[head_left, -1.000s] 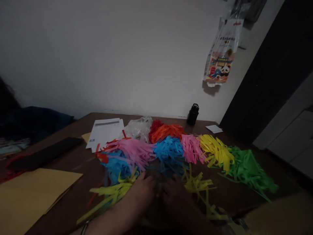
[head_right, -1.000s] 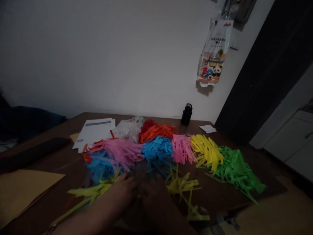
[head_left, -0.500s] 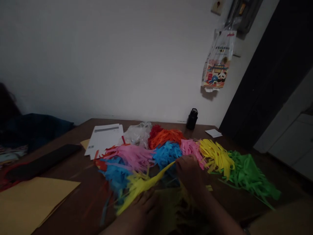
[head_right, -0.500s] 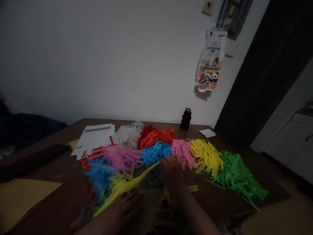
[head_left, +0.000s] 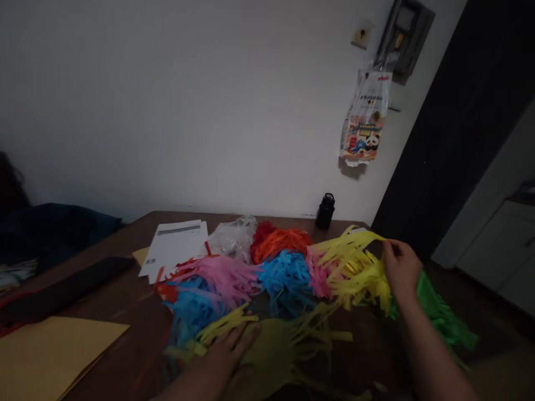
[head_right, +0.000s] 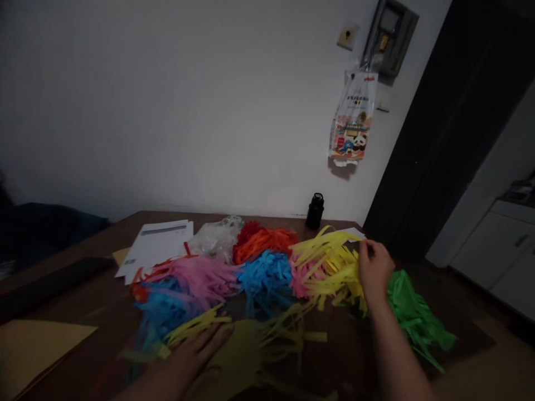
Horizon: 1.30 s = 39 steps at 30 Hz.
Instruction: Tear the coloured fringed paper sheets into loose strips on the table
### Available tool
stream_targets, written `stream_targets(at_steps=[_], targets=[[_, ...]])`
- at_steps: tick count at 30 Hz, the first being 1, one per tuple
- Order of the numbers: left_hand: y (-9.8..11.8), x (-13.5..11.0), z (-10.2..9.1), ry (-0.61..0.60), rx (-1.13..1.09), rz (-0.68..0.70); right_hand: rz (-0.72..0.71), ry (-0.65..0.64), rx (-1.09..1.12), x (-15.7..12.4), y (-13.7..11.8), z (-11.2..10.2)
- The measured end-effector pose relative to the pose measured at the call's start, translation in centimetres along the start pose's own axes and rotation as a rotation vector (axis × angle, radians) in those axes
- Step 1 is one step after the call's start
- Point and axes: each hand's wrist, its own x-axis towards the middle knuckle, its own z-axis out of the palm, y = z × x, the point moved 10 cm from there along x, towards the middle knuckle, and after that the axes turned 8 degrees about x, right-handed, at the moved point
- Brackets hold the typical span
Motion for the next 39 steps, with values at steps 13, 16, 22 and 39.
stream_targets(at_steps=[13,16,22,39], targets=[[1.8,-1.4,-12.5,0.291,-0.658,-0.029,-0.964,-0.566,0.341,-12.4,-24.7,2.8],[1.9,-0.2,-12.0,0.150,-1.010,-0.065,-1.025,-0.578,0.430,-14.5,-26.7,3.1],[1.1,1.0,-7.3,0.016,-1.477,-0.239,-0.855,-0.606,0.616,-14.5,-27.1,5.8],[-2.2,1.5,-11.3,0.460,-0.809,-0.086,-0.559,-0.513,0.821,-17.1,-24.4,11.0]])
